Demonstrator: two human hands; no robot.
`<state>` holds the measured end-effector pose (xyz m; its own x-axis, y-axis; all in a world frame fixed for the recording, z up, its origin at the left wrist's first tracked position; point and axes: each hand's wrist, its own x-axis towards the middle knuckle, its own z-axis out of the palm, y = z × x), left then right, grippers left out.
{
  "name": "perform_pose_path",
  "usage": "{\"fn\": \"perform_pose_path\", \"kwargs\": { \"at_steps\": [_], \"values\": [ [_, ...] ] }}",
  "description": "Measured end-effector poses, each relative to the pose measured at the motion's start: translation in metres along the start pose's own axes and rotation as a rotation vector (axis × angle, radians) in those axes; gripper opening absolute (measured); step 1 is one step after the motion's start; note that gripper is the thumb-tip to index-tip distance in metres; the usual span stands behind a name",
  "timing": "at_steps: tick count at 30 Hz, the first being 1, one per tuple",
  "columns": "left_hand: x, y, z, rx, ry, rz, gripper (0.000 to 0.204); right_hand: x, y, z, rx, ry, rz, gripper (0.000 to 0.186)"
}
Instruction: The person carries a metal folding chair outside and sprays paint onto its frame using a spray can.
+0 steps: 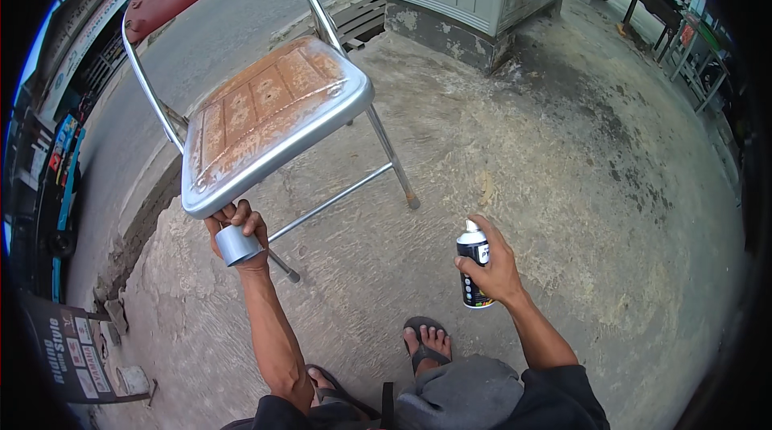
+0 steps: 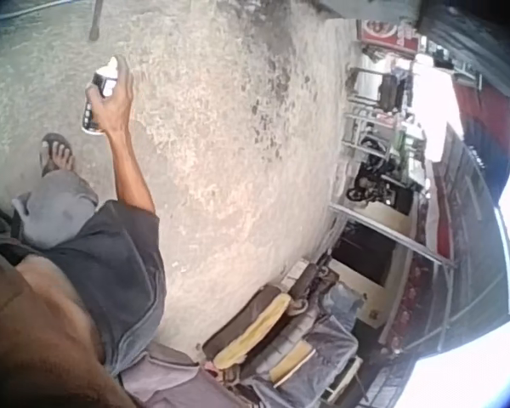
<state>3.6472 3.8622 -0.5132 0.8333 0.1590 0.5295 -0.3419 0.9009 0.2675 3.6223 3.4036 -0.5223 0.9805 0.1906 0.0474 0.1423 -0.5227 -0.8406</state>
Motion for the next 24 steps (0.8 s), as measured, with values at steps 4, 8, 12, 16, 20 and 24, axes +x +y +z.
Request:
{"fn": "perform_pose_path", "kwargs": {
  "at_steps": [4,8,12,16,20,24],
  "values": [
    [-0.017,0.06,-0.001,0.111,0.05,0.124,0.041,-0.001,0.026,0.037,-0.159,-0.286,0.053,0.075],
    [-0.052,0.099,-0.018,0.15,0.095,0.099,0.044,0.023,0.021,0.074,-0.157,-0.389,-0.083,0.072],
    [-0.07,0.112,-0.012,0.184,0.106,0.11,0.051,0.11,-0.061,0.084,0.011,0.077,-0.433,0.071],
    [-0.086,0.135,-0.004,0.34,0.232,0.026,0.066,0.19,-0.159,0.058,0.194,0.396,-0.753,0.069],
    [-0.1,0.147,0.016,0.513,0.567,-0.051,0.075,0.229,-0.166,0.059,0.073,0.382,-0.778,0.07],
    [-0.124,0.188,0.029,0.698,0.839,-0.206,0.078,0.172,-0.087,0.105,0.013,0.017,-0.488,0.071]
  ]
}}
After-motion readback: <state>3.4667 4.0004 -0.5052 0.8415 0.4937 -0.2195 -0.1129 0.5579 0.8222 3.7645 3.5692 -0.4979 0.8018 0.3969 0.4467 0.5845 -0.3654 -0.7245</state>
